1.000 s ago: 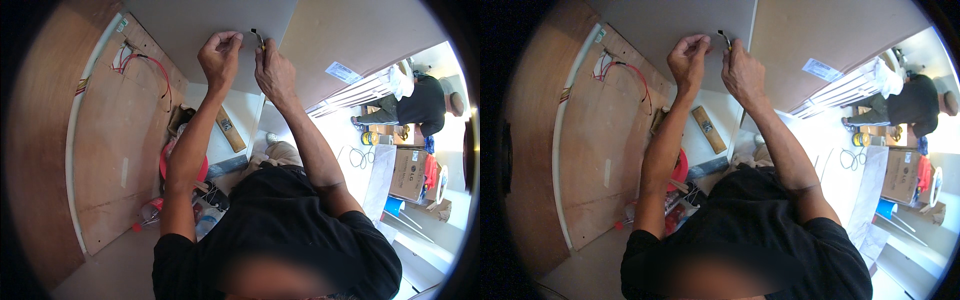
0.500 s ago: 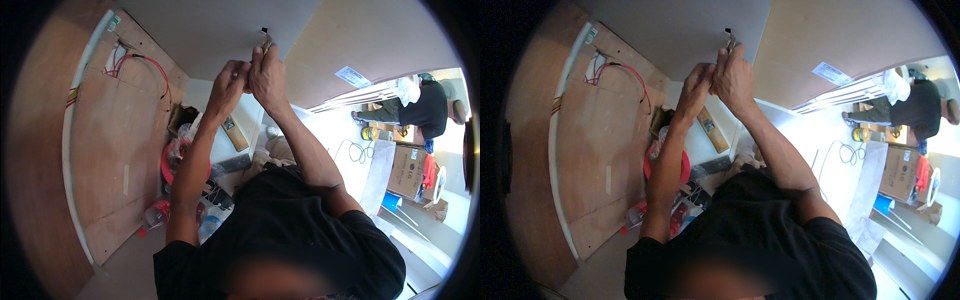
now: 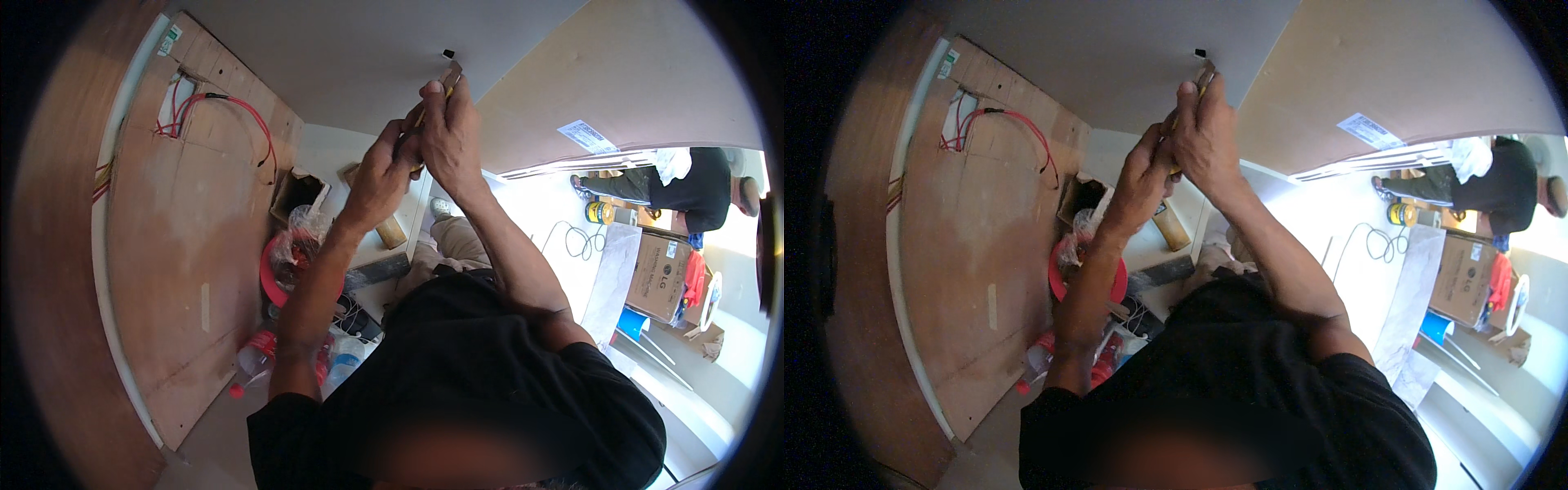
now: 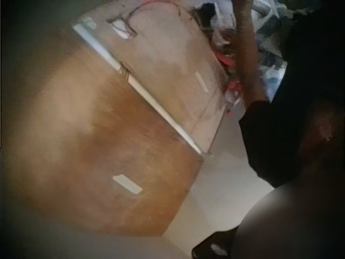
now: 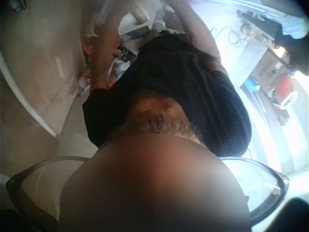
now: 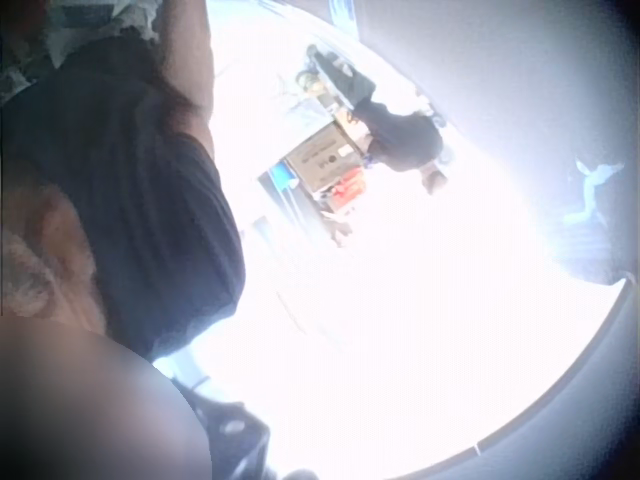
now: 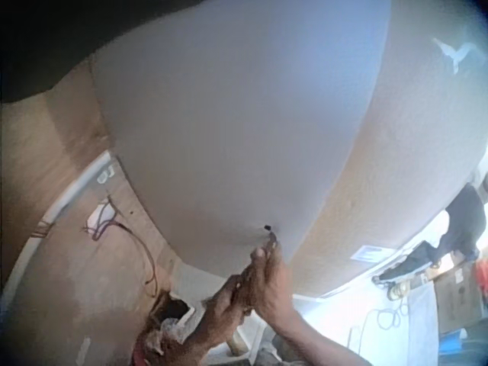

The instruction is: The person uses a utility knife to trim and clean the edge of a white cabinet or wall panel. They repeatedly scrape and remove small pieces of material along the seam, then wipe the surface with their hand.

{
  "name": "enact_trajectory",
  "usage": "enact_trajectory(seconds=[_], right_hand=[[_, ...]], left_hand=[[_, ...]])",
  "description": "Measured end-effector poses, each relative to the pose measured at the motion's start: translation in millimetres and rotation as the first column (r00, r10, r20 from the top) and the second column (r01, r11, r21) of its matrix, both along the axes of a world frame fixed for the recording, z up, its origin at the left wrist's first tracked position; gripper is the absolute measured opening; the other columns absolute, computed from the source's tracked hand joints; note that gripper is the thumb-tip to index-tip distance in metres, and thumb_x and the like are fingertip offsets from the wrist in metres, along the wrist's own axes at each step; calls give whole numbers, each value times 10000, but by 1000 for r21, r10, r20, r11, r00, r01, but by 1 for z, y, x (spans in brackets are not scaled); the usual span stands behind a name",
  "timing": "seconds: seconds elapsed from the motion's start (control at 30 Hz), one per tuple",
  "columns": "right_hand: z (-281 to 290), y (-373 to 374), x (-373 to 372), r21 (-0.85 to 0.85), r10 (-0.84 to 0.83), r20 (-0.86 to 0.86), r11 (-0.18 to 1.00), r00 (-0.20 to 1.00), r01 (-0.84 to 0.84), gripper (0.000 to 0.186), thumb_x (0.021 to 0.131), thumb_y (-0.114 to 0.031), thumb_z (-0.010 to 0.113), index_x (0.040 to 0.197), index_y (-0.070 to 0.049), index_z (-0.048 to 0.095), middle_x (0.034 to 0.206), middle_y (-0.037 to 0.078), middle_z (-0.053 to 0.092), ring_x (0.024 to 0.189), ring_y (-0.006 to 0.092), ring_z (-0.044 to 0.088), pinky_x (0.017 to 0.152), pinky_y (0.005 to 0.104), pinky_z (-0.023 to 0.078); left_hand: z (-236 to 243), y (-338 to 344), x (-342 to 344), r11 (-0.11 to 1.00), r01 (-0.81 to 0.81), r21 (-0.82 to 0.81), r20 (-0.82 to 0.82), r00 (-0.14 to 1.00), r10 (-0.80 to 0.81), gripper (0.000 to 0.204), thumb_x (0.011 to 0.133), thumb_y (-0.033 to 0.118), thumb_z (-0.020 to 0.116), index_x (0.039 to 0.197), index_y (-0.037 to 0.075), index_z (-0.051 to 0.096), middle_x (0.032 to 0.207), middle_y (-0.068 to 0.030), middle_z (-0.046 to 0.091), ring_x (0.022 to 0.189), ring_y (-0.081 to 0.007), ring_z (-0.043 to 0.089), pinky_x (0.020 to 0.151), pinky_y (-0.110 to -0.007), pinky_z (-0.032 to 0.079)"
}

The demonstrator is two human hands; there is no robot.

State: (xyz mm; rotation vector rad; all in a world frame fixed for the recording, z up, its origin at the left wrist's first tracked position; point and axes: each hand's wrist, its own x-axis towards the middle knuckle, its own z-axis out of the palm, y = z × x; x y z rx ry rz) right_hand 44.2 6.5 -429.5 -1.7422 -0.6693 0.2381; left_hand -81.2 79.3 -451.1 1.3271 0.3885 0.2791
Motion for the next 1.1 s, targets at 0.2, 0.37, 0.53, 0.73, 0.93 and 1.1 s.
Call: enact_trajectory(seconds=[0.2, 0.37, 0.53, 0.73, 0.93, 1.1], right_hand=[[28, -28, 21, -116, 179, -99, 975, 979, -190, 339, 1213, -308, 521, 1144, 22, 558, 783, 151, 708, 708, 244, 747, 641, 415, 570], [43, -38, 30, -155, 255, -118, 950, 960, -272, 315, 1199, -269, 534, 1132, 39, 530, 749, 200, 725, 679, 316, 776, 627, 461, 580], [34, -20, 11, 33, 201, -251, 979, 947, -199, 294, 1204, -248, 520, 1153, 41, 521, 717, 183, 723, 647, 309, 769, 600, 453, 582], [36, -17, 2, 60, 178, -333, 984, 926, -167, 353, 1228, -325, 484, 1147, 8, 563, 792, 113, 719, 693, 179, 721, 588, 340, 555], [31, -8, 1, 166, 188, -358, 977, 915, -136, 352, 1226, -307, 483, 1132, 24, 559, 799, 122, 727, 700, 190, 728, 588, 337, 554], [25, -8, 3, 37, 136, -240, 991, 961, -131, 305, 1197, -225, 524, 1104, 66, 532, 765, 238, 720, 732, 387, 767, 643, 495, 571]], left_hand=[[4, -55, 16, 989, -122, -88, 22, 992, 124, 424, 1232, 409, 492, 1420, 28, 492, 946, -36, 616, 762, -88, 574, 639, -277, 490], [14, -78, 17, 954, -158, -253, -16, 987, 160, 435, 1217, 400, 533, 1452, 39, 477, 939, -42, 626, 711, -89, 561, 600, -273, 469], [28, -51, 1, 963, -245, -111, -126, 965, 231, 394, 1199, 359, 585, 1421, 36, 548, 883, -8, 615, 687, -67, 524, 576, -267, 420], [49, -41, -5, 965, -264, -4, -205, 944, 257, 345, 1204, 324, 577, 1389, 36, 614, 903, 13, 618, 730, -60, 520, 610, -258, 424], [71, -48, -15, 928, -326, 178, -189, 915, 358, 360, 1216, 334, 548, 1382, 30, 647, 944, 16, 637, 785, -54, 533, 659, -253, 447], [37, -47, 2, 924, -378, 48, -138, 914, 381, 373, 1221, 333, 536, 1407, 36, 662, 958, 31, 637, 785, -44, 515, 654, -226, 417]])
